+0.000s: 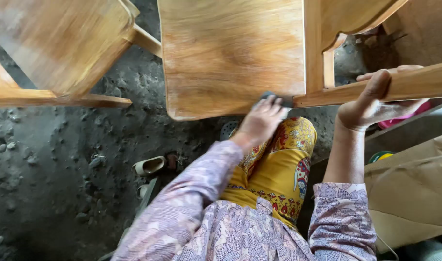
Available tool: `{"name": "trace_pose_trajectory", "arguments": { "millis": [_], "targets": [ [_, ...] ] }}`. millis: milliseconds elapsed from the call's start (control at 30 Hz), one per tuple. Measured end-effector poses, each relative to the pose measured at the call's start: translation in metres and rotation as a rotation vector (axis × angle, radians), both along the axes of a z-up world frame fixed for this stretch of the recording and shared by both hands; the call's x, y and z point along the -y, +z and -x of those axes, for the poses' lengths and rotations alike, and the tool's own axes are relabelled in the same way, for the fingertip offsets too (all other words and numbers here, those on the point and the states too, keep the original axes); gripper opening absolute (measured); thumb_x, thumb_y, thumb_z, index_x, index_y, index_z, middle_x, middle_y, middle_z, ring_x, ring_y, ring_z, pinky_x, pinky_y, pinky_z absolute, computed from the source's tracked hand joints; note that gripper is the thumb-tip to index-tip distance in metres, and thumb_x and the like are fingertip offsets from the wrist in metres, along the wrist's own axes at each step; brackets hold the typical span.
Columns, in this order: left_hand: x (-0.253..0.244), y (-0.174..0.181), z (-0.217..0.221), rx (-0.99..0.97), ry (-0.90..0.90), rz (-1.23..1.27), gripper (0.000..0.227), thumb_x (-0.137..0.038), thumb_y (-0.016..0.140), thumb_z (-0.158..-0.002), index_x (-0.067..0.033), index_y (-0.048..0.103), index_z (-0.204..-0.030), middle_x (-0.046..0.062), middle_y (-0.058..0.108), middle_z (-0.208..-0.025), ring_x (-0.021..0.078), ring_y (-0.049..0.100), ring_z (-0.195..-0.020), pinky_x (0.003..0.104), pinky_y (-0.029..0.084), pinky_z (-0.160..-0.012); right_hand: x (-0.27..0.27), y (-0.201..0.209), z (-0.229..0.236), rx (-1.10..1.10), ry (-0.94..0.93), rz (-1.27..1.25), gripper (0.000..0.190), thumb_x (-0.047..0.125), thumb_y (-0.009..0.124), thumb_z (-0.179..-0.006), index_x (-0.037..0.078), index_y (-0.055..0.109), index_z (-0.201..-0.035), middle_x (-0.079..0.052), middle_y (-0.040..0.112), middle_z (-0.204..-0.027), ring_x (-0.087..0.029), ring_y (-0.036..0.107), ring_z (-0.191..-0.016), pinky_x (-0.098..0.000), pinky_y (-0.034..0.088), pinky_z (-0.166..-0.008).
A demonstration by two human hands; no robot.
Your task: The person sits on the floor and sands the seat of a wooden chair using a sanding block. They hold the chair steady with one hand while rubbing the sanding block across the surface with the other.
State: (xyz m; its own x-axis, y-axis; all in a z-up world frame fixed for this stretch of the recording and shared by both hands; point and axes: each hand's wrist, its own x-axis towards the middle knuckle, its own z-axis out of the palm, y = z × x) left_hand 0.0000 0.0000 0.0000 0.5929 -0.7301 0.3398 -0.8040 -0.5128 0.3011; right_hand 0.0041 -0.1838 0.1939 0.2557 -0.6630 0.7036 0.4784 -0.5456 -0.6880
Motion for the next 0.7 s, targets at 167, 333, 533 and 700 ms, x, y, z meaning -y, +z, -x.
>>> {"name": "trace_pose_trajectory", "arguments": {
  "millis": [167,333,533,700],
  "targets": [
    [-0.017,0.01,-0.006,0.021,-0.039,-0.061,0.034,-0.019,0.056,-0.096,-0.0156,0.067,-0.128,0.013,0.063,-0.139,0.0358,0.057,-0.133,0.048,0.04,-0.116,0.004,-0.008,0.001,0.017,0.026,0.014,0.022,0.007,0.06,-0.1,-0.002,0.042,-0.109,-0.023,0.049,-0.101,-0.034,0.053,-0.052,-0.0425,0.046,-0.05],
    [-0.146,0.064,-0.013,-0.021,0.077,0.13,0.026,-0.014,0.059,-0.101,-0.0118,0.072,-0.123,0.018,0.068,-0.13,0.0409,0.062,-0.123,0.049,0.043,-0.11,0.01,-0.01,0.005,-0.036,-0.032,-0.015,0.029,0.008,0.067,-0.098,-0.003,0.041,-0.103,-0.023,0.048,-0.097,-0.033,0.051,-0.053,-0.0405,0.052,-0.045],
    [-0.263,0.029,-0.004,0.358,0.471,-0.212,0.035,-0.021,0.065,-0.092,-0.0155,0.074,-0.126,0.009,0.069,-0.135,0.033,0.066,-0.121,0.043,0.053,-0.097,0.004,-0.012,0.003,-0.01,0.046,-0.034,0.025,0.006,0.063,-0.099,-0.001,0.041,-0.107,-0.023,0.049,-0.099,-0.032,0.048,-0.057,-0.0437,0.049,-0.051],
    [-0.174,0.055,-0.016,0.328,0.376,-0.175,0.026,-0.009,0.054,-0.097,-0.0085,0.073,-0.116,0.019,0.072,-0.122,0.0447,0.066,-0.113,0.051,0.048,-0.101,0.002,-0.001,0.004,-0.068,-0.037,0.028,0.026,0.007,0.062,-0.099,-0.004,0.04,-0.103,-0.023,0.048,-0.1,-0.035,0.05,-0.054,-0.0424,0.051,-0.047]
  ]
}}
